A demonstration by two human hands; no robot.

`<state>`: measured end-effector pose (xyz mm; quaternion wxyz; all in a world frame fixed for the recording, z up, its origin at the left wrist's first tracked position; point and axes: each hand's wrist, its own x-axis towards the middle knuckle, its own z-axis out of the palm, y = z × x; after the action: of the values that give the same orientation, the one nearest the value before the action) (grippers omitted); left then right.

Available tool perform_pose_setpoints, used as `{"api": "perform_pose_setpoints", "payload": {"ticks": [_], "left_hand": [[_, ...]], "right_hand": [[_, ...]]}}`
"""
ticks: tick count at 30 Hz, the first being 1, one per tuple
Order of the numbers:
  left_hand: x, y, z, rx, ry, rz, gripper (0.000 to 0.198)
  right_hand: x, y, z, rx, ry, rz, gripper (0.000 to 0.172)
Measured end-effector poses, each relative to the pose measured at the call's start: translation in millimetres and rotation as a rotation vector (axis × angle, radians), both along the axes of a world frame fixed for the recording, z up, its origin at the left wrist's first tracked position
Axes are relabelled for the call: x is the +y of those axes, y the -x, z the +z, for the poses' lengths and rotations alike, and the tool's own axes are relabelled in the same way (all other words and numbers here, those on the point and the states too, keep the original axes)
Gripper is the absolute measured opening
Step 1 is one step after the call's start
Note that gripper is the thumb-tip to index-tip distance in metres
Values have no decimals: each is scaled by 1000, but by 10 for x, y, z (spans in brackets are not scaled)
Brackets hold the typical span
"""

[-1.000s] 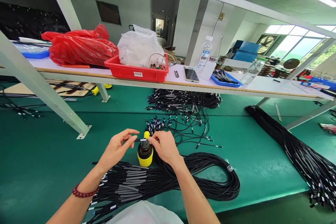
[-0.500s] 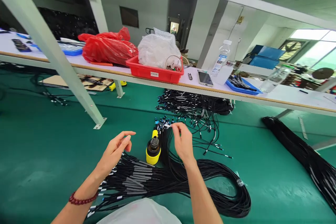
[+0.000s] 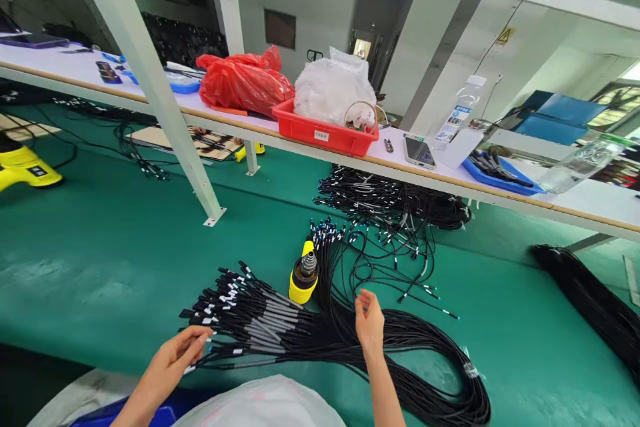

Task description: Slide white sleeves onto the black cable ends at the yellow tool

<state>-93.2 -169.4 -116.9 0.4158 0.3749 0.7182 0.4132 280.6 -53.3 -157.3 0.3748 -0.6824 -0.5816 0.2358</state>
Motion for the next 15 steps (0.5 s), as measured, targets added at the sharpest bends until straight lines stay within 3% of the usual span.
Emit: {"api": "perform_pose_setpoints", "payload": {"ticks": [3, 8, 11, 15], "left_hand": [[-105, -15, -129, -23, 26, 46, 60], [-174, -88, -178, -50, 1, 261, 67], [-245, -128, -174, -75, -15, 384, 71], [-450, -153, -159, -102, -14, 480, 71]], "right_hand": [[-287, 415, -21, -46, 74, 332, 25], [-621, 1138, -87, -265, 117, 876, 10], [-659, 1409, -237, -438, 116, 1071, 20], [-685, 1597, -434, -645, 95, 1161, 19]]}}
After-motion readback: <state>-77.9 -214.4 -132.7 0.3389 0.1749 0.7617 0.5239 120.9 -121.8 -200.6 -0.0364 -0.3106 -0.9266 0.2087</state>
